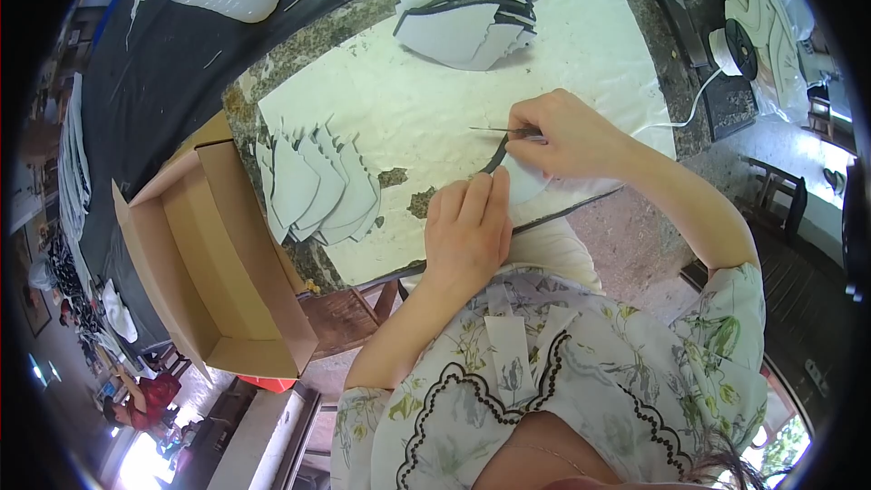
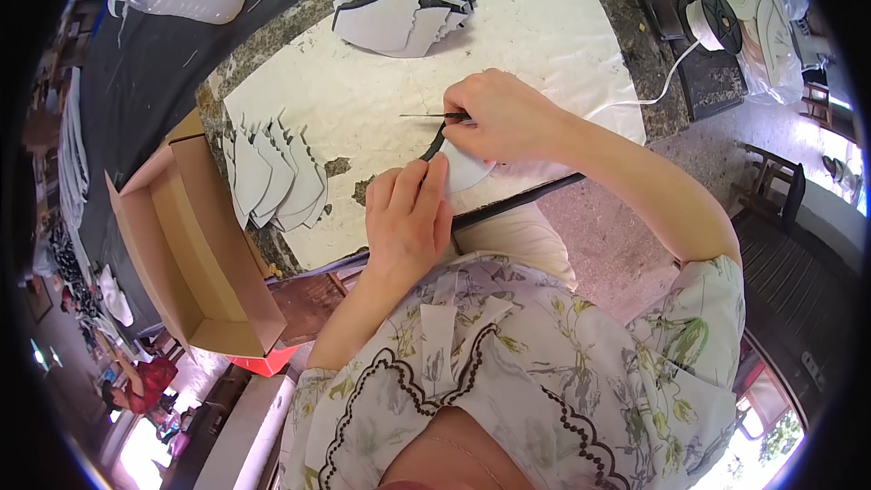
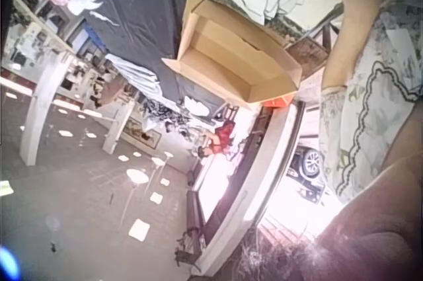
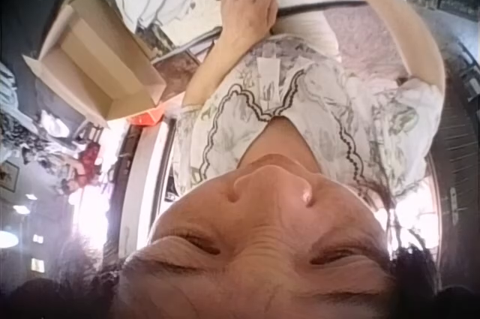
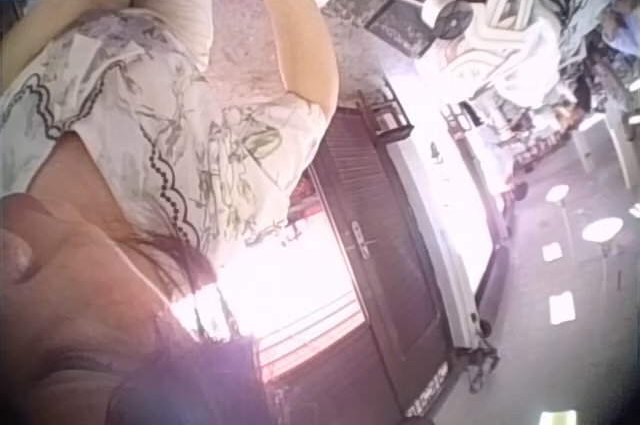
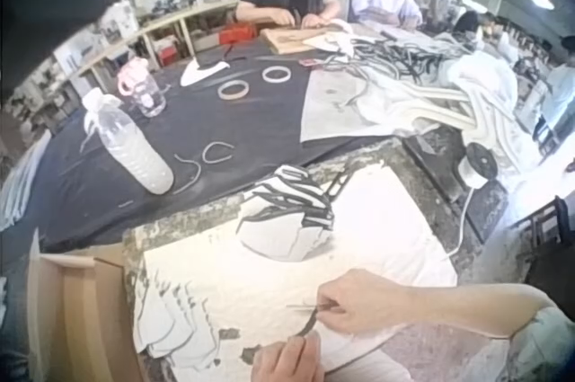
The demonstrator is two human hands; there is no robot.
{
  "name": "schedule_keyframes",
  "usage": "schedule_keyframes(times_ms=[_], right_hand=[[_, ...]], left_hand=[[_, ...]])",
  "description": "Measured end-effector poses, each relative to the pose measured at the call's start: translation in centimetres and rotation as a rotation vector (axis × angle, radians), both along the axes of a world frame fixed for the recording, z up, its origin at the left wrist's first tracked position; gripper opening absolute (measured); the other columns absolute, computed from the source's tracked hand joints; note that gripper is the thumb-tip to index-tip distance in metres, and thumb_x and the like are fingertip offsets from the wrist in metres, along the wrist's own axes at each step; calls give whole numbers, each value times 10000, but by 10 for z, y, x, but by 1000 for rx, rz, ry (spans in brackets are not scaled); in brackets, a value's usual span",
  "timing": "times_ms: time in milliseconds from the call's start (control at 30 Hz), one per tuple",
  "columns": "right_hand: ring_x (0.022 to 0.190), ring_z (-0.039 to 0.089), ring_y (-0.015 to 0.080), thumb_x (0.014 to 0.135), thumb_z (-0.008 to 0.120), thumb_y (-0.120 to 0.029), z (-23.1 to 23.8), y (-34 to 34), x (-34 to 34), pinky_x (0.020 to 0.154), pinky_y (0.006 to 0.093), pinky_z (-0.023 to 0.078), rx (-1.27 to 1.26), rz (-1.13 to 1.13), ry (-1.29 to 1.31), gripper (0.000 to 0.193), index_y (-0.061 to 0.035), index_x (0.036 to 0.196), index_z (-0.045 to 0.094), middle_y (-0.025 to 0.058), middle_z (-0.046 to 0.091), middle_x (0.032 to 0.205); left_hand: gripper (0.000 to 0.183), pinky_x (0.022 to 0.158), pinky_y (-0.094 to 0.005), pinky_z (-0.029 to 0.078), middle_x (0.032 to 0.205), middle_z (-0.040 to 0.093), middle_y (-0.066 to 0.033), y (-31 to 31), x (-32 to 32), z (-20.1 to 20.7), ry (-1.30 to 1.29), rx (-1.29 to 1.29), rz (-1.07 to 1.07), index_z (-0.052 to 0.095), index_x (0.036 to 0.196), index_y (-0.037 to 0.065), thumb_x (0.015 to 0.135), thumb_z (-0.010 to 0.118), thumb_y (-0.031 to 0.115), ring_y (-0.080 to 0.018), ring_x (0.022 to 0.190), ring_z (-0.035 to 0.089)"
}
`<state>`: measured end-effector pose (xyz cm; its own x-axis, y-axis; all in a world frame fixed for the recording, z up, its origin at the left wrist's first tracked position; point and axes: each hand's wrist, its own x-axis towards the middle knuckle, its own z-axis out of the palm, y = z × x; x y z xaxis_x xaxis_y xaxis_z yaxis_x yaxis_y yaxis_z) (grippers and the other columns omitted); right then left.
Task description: Trimming excess threads or material from shoe components using snips.
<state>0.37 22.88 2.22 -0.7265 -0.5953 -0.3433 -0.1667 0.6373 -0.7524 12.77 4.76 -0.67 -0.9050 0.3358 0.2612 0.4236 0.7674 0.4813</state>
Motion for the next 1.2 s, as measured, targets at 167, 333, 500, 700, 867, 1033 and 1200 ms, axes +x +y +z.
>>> schedule_keyframes(times_ms=[167, 333, 500, 700, 867, 1033, 1200], right_hand=[[653, 625, 337, 779, 681, -159, 1, -4, 5, 619, 390, 489, 104, 8, 164, 175, 9, 808, 641, 173, 645, 695], [568, 644, 181, 787, 664, -90, 20, 9, -43, 570, 308, 490, 9, 57, -324, 131, 24, 745, 614, 108, 648, 630], [549, 634, 125, 821, 649, -91, 10, 13, -44, 533, 268, 468, -41, 51, -265, 159, 20, 716, 606, 74, 636, 598], [526, 629, 133, 817, 640, -84, 11, 9, -40, 518, 276, 463, 50, 87, -95, 146, 18, 718, 608, 75, 629, 574], [523, 629, 146, 811, 641, -83, 11, 21, -46, 511, 274, 466, 42, 3, -166, 158, 23, 705, 591, 76, 600, 579], [529, 629, 163, 800, 650, -88, 10, 23, -45, 517, 282, 473, 23, 10, -143, 157, 22, 707, 587, 85, 599, 596], [671, 661, 282, 774, 673, -133, 4, 19, -33, 626, 340, 507, 128, 75, 254, 153, 0, 736, 607, 122, 626, 647]], left_hand=[[536, 805, -405, 439, 1073, 568, -99, 5, -9, 6, -27, 24, -6, 585, 1274, 3, 747, 653, 77, -276, 893, 533], [562, 788, -400, 436, 1049, 555, -91, 9, -8, 3, -2, -122, -13, 566, 1294, 8, 748, 661, 103, -261, 867, 517], [560, 754, -344, 456, 971, 524, -73, 11, -14, 6, 83, -155, -9, 587, 1238, -29, 701, 665, 110, -221, 838, 519], [605, 742, -354, 439, 960, 520, -74, 11, -21, 13, 51, -172, -51, 563, 1275, -33, 704, 673, 136, -230, 830, 506], [686, 725, -356, 414, 913, 509, -73, 12, -31, 19, -68, -173, -108, 525, 1316, -35, 682, 705, 160, -231, 823, 501], [727, 723, -358, 417, 906, 518, -76, 13, -36, 22, -104, -178, -119, 502, 1333, -39, 669, 720, 164, -232, 824, 508], [669, 727, -384, 421, 907, 522, -95, 16, -43, 30, -188, -180, -132, 495, 1353, -14, 714, 631, 126, -256, 811, 513]])
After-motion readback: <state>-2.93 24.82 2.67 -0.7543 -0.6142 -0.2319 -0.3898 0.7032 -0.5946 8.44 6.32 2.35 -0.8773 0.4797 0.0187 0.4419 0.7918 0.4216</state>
